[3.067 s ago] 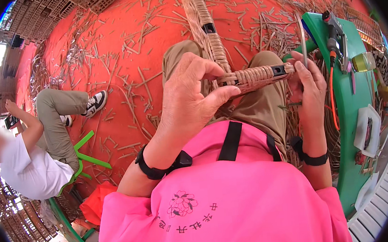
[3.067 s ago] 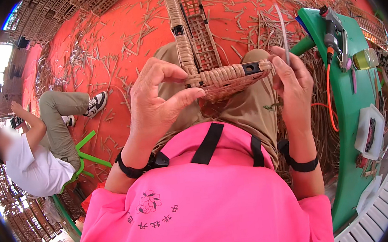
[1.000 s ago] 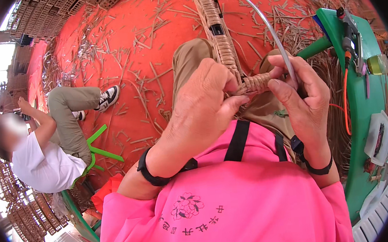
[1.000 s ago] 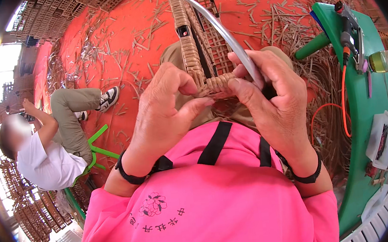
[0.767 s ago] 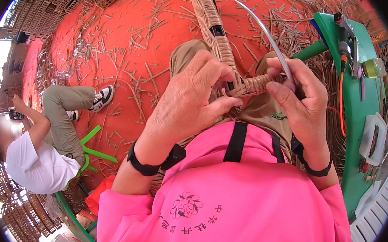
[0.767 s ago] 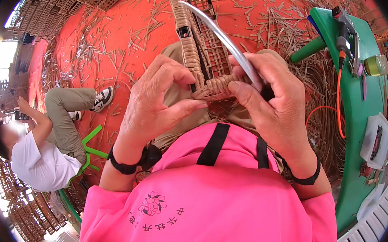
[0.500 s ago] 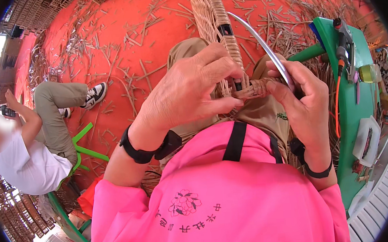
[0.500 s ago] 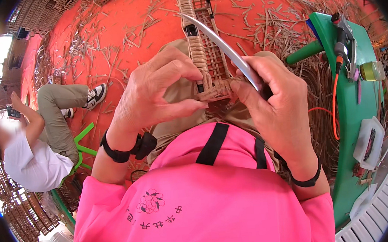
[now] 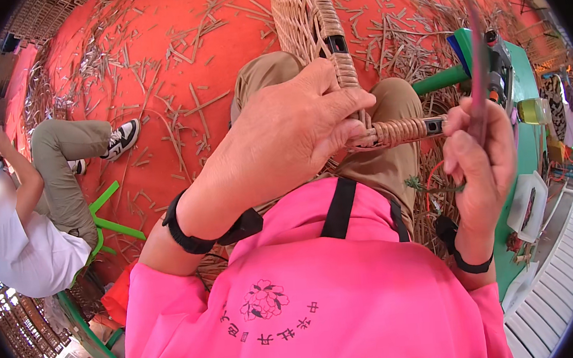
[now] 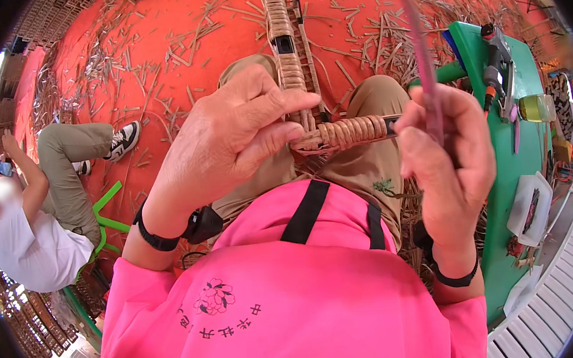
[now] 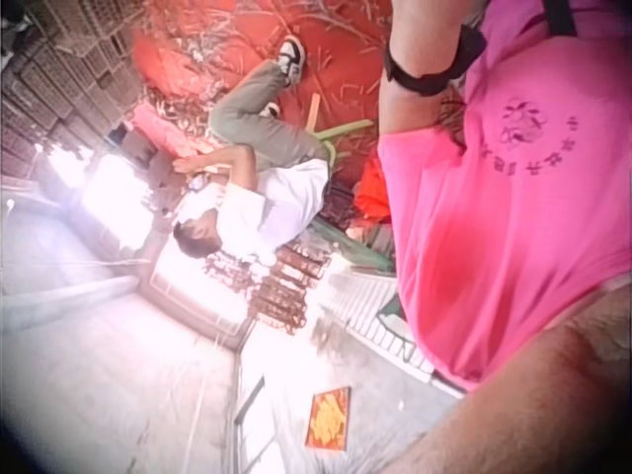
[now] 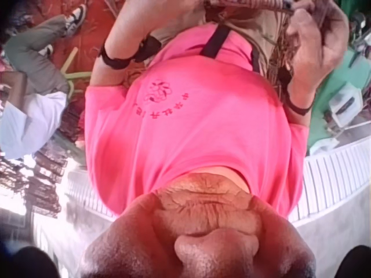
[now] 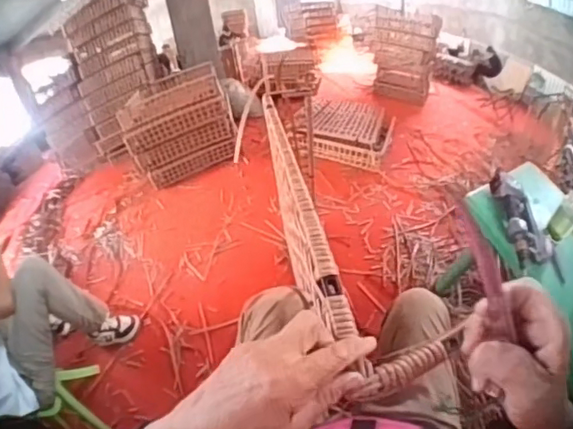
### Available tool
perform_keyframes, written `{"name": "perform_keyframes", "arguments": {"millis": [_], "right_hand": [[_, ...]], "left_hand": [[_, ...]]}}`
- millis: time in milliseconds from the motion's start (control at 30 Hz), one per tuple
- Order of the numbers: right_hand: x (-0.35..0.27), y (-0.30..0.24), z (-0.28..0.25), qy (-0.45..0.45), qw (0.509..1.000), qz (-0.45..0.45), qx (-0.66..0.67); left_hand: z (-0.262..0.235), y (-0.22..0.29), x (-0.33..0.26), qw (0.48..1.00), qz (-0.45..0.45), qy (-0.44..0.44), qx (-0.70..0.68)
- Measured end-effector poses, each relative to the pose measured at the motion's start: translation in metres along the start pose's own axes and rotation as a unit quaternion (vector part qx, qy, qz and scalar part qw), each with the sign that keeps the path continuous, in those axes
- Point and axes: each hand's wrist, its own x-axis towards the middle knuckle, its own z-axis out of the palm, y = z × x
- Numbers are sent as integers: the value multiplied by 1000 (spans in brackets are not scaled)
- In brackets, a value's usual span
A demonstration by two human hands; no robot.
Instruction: The recorder is weaving bamboo strips onto a furniture frame and securing them with a pneumatic staple gun in a workshop setting.
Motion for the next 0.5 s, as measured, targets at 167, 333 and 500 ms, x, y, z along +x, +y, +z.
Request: {"name": "perform_keyframes", "arguments": {"millis": [167, 333, 500], "right_hand": [[4, -2, -14, 24, 993, -65, -96], [-1, -16, -24, -37, 982, 44, -180], [4, -36, -33, -196, 931, -46, -305]], "left_hand": [[-1, 7, 1, 999, 29, 0, 19], [29, 12, -25, 980, 42, 151, 121], [47, -6, -35, 949, 153, 242, 133]]}}
